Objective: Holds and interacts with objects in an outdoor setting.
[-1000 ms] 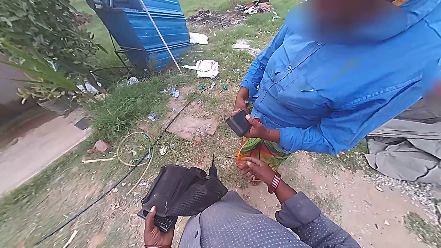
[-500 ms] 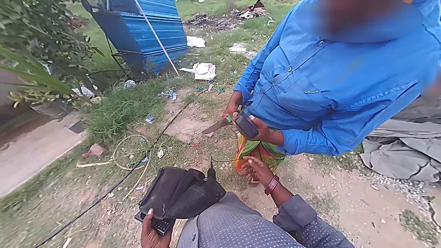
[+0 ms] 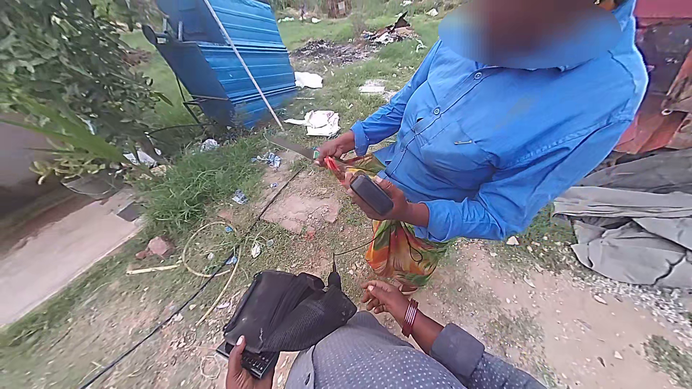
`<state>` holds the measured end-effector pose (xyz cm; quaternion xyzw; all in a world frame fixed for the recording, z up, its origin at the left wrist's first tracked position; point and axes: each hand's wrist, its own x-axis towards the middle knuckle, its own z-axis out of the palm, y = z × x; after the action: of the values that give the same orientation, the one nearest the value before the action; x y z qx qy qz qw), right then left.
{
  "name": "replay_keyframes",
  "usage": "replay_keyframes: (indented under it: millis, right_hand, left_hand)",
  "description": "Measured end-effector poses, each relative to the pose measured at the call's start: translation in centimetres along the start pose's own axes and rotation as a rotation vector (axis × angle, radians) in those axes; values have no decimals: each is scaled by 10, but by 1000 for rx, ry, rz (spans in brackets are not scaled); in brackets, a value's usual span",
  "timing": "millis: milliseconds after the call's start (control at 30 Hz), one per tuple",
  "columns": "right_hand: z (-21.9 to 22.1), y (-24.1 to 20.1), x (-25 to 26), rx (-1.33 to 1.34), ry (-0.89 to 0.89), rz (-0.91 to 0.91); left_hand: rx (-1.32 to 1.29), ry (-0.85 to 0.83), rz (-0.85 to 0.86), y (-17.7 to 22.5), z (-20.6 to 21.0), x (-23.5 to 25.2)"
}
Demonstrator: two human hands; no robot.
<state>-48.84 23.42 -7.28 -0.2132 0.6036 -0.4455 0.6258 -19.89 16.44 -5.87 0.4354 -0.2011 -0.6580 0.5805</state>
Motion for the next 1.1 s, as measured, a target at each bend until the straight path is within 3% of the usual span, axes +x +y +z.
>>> replay_keyframes:
  millis: [167, 400, 533, 700, 833, 900, 1100]
  right_hand:
    - [11, 8, -1, -105, -120, 64]
    - [3, -5, -3, -24, 22, -13]
    - [-2, -9, -7, 100, 158, -48]
    - [-21, -1, 4, 415, 486, -74]
    - [-50, 7, 12, 228, 611, -219]
    - [-59, 10, 15, 203, 632, -242]
    - [-65, 36, 23, 791, 357, -62]
  left_hand:
    - [-7, 11, 2, 0, -2, -1]
    - [-11, 19, 17, -2, -8, -1]
    - [-38, 17, 23, -2, -9, -3]
    - [-51, 14, 30, -2, -11, -4]
    - [-27, 24, 67, 3, -12, -2]
    - [-6, 34, 93, 6, -15, -1]
    - [45, 42, 198, 24, -29, 0]
